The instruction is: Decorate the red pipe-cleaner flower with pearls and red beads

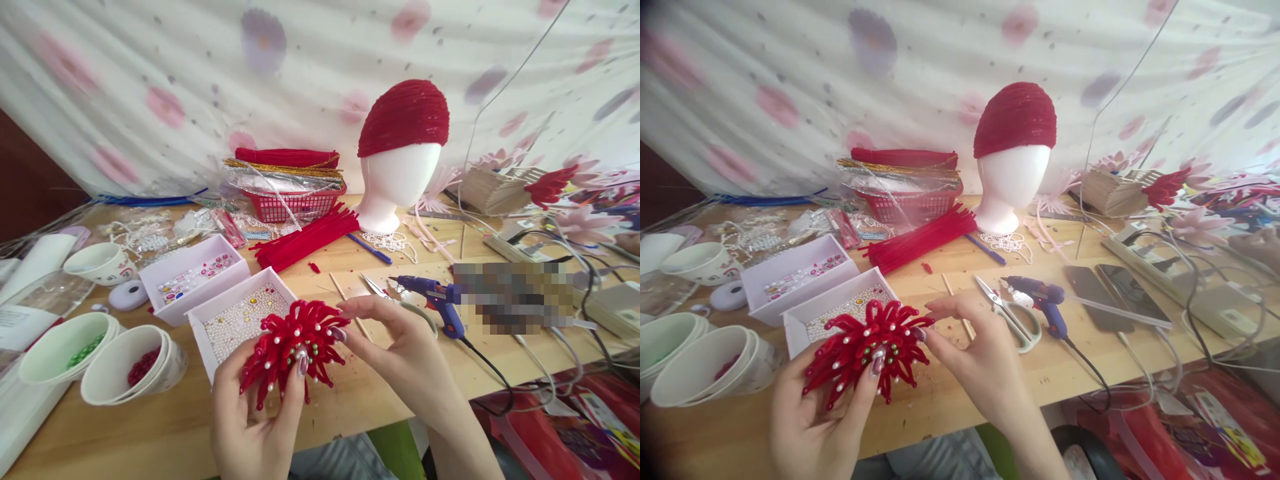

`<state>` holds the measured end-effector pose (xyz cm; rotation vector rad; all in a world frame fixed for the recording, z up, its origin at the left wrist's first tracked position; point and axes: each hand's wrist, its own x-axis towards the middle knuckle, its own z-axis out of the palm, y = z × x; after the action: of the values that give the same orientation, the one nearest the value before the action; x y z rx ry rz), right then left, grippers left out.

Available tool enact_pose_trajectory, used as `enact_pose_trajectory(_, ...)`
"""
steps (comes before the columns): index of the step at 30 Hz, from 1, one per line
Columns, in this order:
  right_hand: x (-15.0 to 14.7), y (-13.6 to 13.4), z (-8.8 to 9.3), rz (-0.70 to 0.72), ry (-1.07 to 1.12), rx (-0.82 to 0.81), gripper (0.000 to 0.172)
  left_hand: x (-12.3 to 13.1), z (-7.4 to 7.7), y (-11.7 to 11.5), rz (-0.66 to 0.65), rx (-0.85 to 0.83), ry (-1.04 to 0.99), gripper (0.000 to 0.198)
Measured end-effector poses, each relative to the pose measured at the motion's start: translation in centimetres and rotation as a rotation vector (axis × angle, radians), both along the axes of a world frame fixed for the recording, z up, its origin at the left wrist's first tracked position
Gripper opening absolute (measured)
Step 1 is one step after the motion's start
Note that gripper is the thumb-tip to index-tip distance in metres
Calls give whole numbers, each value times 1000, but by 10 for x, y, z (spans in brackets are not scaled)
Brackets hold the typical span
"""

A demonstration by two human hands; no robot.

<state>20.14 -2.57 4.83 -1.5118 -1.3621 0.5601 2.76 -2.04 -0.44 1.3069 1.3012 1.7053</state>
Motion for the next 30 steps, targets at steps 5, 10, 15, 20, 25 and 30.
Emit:
enact_pose_trajectory(5,-2,-2,-1,-56,-85,20,10,1,2,1,36,31,-31,44)
enact_pose_trajectory(10,-2,0,-5,-39,-53,44,3,2,3,-1,45,71,-10,45)
enact_pose_trajectory(15,-2,-3,-6,-65,-61,31,5,4,-2,-3,75,85,28,45)
enact_pose_trajectory(20,-4,-2,-5,-76,-28,35,8,7,-2,-5,109,135,70,42)
enact_pose_trajectory(25,-9,2,-5,-114,-8,104,10,11,0,-6,130,105,49,42)
enact_pose_trajectory(30,-13,1,-9,-108,-58,190,9,14,1,-5,177,80,-36,45)
